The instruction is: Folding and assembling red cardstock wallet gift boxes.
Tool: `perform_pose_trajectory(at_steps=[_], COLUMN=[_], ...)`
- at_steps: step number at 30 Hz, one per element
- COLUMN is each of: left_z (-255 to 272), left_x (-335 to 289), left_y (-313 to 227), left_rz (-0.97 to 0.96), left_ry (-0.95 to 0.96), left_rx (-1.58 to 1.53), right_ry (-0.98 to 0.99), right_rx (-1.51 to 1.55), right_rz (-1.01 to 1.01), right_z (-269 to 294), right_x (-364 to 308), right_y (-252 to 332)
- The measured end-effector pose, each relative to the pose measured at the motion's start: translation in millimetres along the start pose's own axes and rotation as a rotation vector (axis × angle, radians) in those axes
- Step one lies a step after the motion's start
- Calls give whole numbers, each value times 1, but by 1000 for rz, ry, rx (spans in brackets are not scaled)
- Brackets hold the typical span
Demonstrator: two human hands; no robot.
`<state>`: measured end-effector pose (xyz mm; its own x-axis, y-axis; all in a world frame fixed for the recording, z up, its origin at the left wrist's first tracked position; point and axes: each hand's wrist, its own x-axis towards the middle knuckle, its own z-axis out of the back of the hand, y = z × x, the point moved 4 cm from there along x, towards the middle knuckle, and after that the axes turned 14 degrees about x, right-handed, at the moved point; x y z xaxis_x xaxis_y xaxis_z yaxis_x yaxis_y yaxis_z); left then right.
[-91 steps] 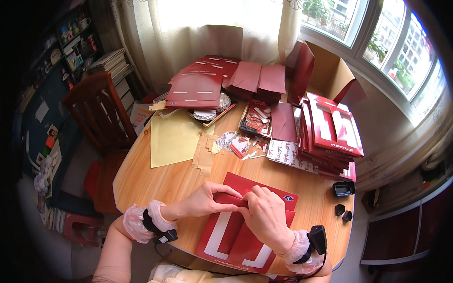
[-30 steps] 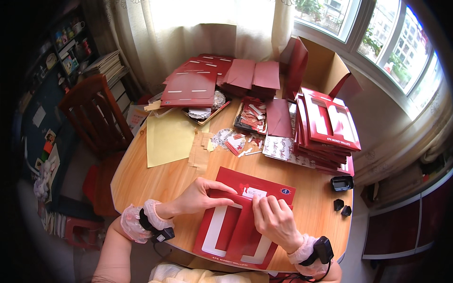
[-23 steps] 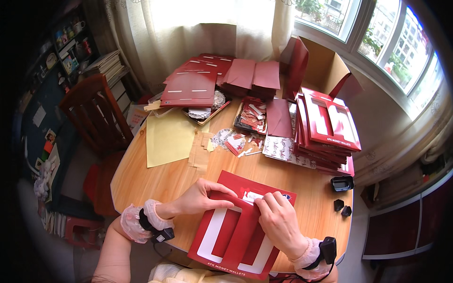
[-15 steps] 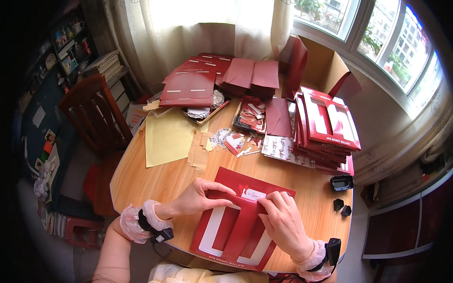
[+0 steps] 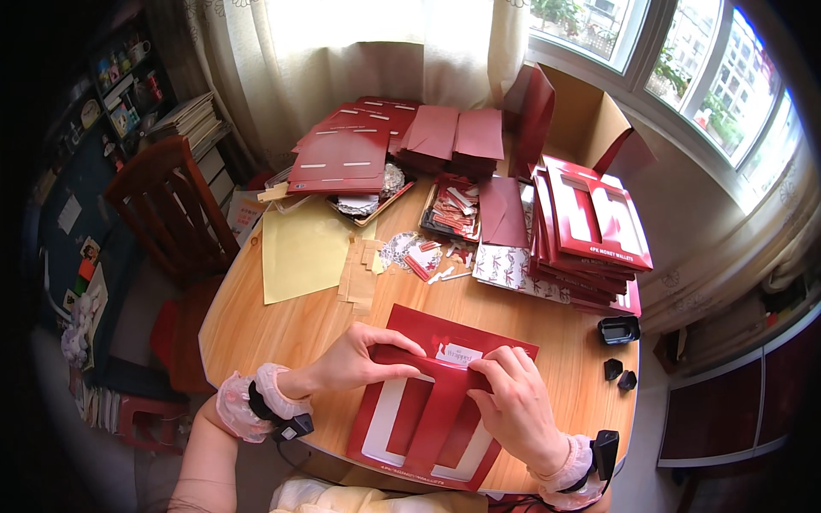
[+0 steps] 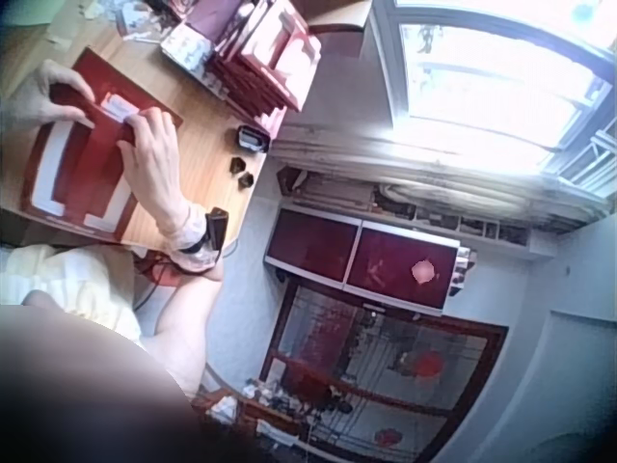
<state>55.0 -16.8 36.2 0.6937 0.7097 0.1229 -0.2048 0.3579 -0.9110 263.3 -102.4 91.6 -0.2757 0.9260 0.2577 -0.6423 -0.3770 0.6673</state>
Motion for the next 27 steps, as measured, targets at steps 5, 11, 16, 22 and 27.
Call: perform_pose_trajectory(at_steps=[5, 11, 16, 22, 27], left_z=[-3, -5, -5, -5, -1], left_x=[2, 3, 3, 1, 1], left_y=[2, 4, 2, 3, -2], left_rz=[15, 41, 15, -3, 14], left_ry=[69, 49, 20, 6, 0], left_rx=[-8, -39, -11, 11, 10], right_ry=[30, 24, 55, 91, -9], right_rx=[-15, 12, 47, 43, -64], right_rz=[14, 12, -8, -10, -2], right_z=[-4, -6, -4, -4, 0], right_x=[2, 5, 5, 7, -3], right_y=[4, 2, 2, 2, -4])
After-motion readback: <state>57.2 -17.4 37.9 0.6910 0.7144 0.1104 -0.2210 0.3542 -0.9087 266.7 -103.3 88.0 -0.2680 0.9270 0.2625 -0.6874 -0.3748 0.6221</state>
